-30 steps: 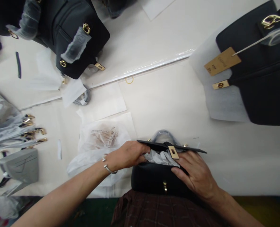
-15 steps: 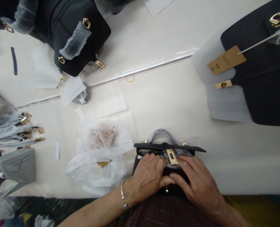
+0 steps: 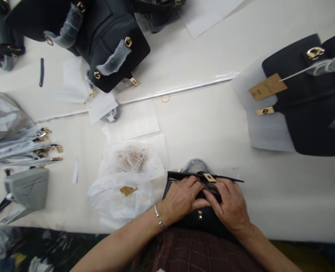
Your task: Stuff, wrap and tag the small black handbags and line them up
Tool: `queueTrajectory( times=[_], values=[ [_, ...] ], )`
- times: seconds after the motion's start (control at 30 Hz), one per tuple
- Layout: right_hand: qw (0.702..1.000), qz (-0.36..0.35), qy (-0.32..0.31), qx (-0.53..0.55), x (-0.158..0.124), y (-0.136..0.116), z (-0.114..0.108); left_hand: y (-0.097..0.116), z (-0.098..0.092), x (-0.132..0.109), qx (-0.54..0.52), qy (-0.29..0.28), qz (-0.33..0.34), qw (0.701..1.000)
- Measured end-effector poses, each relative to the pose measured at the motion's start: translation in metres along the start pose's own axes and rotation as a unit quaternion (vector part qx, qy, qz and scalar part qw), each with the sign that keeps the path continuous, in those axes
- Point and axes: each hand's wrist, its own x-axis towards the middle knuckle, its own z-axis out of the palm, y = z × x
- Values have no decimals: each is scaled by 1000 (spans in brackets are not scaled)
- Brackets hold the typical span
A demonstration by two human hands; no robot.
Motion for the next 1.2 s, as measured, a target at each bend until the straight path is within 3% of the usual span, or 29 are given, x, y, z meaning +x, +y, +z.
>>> queueTrajectory(
  times=[0.17, 0.27, 0.4, 0.57, 0.73, 0.87, 1.0, 1.1, 1.2],
  values=[
    [998, -38, -21, -41, -1, -2, 4, -9, 7, 6, 14, -19, 18, 1000],
    [998, -41, 0, -49, -1, 5, 14, -16, 10, 13, 13, -24, 18, 999],
    [997, -39, 16, -69, 1, 10, 20, -13, 6, 12, 18, 22, 25, 999],
    [994, -29, 13, -106, 0, 11, 22, 14, 11, -30, 111, 161, 100, 975],
    [992, -10, -3, -124, 2, 17, 25, 29, 43, -66, 228, 156, 139, 951],
    [994, -32, -20, -104, 3, 7, 10, 27, 53, -65, 263, 171, 136, 940],
    [997, -47, 47, -37, -15, -12, 0, 21, 55, -64, 269, 199, 154, 930],
    [996, -16, 74, 51, -35, -14, 15, 15, 59, -65, 238, 209, 167, 934],
    [995, 0, 72, 68, -47, -6, 35, 11, 62, -64, 146, 215, 184, 948]
  ],
)
